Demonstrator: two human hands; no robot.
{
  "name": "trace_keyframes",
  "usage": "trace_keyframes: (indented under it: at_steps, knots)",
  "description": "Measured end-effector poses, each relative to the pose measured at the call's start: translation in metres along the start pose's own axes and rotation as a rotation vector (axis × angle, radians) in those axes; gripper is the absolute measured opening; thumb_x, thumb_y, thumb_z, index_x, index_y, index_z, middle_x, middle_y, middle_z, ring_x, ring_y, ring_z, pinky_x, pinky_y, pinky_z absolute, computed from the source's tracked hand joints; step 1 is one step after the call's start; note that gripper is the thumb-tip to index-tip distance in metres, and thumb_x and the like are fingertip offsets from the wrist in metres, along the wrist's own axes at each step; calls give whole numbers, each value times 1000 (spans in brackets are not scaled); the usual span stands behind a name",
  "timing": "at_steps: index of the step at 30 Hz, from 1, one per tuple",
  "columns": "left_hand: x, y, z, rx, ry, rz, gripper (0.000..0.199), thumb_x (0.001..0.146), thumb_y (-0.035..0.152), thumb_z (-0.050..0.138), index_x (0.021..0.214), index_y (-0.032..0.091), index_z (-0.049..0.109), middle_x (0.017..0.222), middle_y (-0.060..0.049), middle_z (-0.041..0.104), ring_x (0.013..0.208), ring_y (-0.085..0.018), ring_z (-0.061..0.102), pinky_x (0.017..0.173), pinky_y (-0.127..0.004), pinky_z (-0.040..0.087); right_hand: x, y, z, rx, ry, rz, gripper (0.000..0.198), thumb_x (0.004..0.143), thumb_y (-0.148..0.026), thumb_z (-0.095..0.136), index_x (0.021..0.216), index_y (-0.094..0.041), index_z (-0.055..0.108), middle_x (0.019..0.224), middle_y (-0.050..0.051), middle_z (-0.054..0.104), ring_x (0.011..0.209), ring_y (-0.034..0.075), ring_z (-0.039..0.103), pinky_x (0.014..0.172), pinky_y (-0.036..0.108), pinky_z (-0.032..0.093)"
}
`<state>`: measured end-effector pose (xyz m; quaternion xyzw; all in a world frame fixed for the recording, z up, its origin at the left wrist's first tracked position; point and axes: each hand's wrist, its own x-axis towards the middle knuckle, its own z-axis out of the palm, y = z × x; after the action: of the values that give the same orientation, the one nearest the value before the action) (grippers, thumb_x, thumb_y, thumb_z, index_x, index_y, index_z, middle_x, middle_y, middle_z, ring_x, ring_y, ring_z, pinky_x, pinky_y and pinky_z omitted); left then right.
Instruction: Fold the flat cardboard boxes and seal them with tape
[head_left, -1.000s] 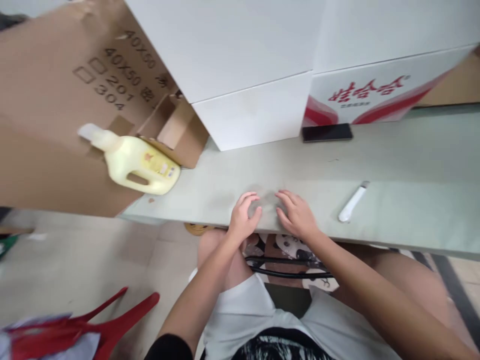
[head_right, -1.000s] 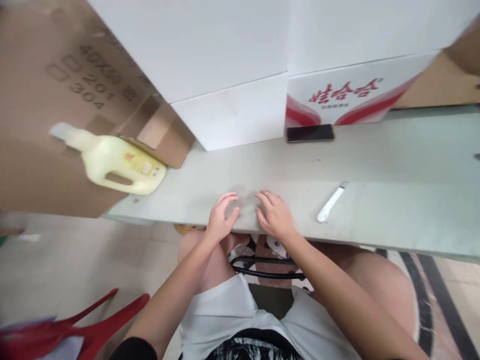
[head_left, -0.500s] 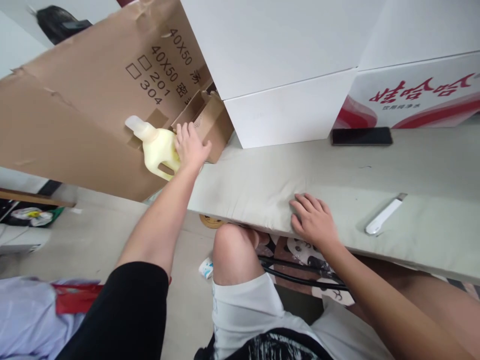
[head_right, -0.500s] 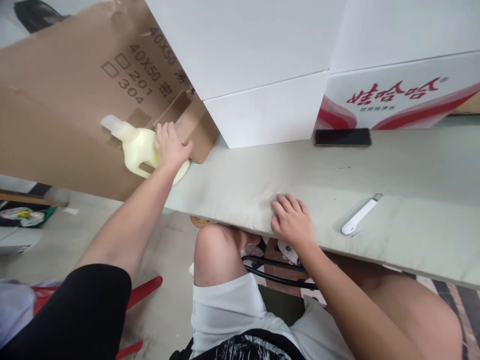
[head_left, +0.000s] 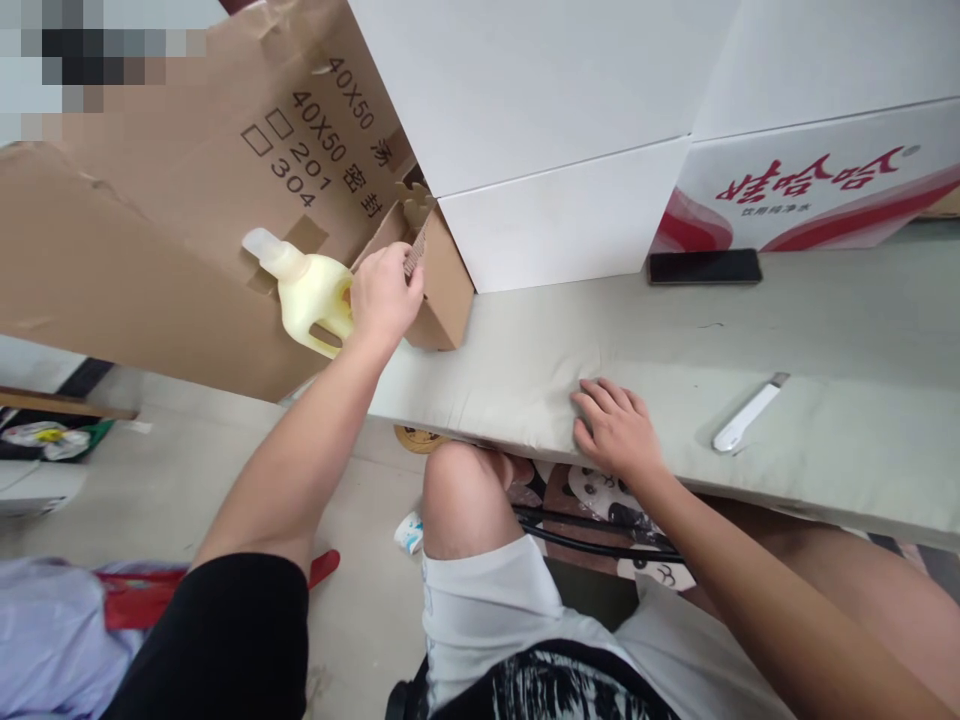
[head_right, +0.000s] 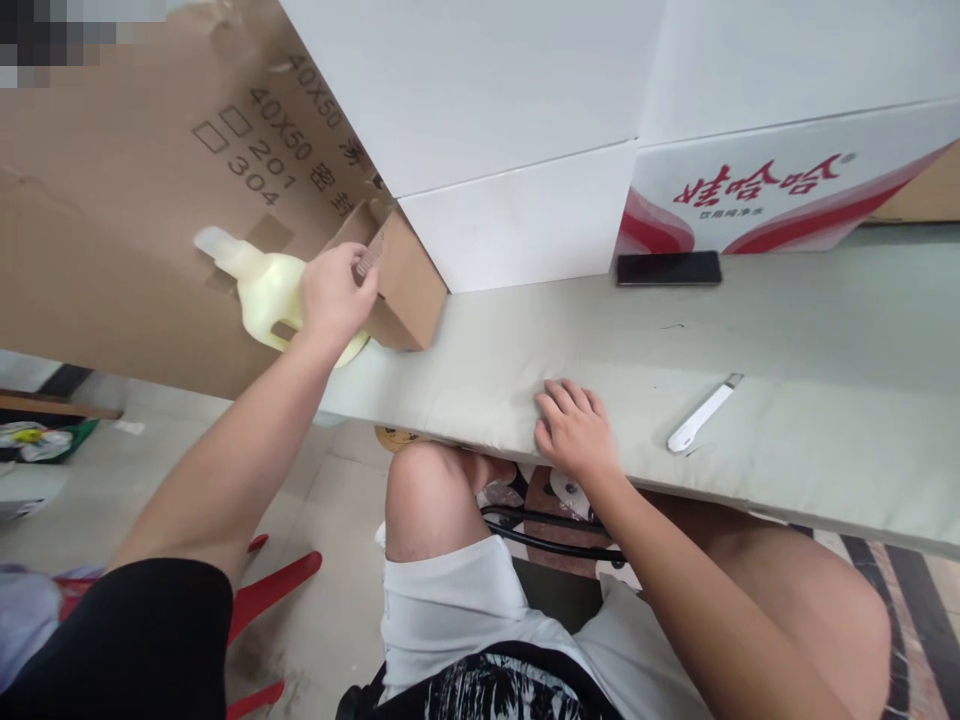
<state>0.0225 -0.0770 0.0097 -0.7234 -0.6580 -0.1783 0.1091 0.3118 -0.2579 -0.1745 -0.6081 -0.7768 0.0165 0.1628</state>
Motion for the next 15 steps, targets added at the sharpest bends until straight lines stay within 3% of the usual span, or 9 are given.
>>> trace_keyframes:
  at_steps: [4, 10, 13, 15]
  knots:
    - [-44, 11, -23, -31, 3, 72, 30, 92, 30, 56, 118, 19, 68, 105, -11, 73, 102, -30, 66, 95, -44, 49, 0, 0, -1, 10, 8, 3, 37, 97, -30, 49, 127, -20, 69, 147, 7, 63, 138, 30, 53, 113, 46, 37]
    - [-120, 6, -50, -144, 105, 244, 28, 96, 33, 56, 116, 22, 71, 91, -6, 74, 84, -24, 67, 89, -40, 51, 0, 0, 3, 93, 14, 19, 36, 96, -29, 50, 125, -19, 69, 144, 10, 65, 138, 32, 54, 113, 49, 40]
    - [-140, 8, -47, -326, 155, 414, 23, 96, 29, 60, 114, 24, 72, 92, -4, 77, 79, -21, 68, 87, -39, 53, 10, 18, -4, 341, 50, 97, 32, 94, -26, 50, 120, -18, 69, 132, 13, 70, 125, 30, 64, 107, 49, 48]
    - [-144, 14, -39, -433, 148, 483, 21, 95, 26, 62, 114, 23, 72, 93, -4, 77, 80, -20, 69, 90, -40, 55, 18, 40, -20, 580, 152, 180, 29, 97, -28, 51, 119, -18, 67, 122, 13, 73, 112, 26, 69, 99, 46, 55]
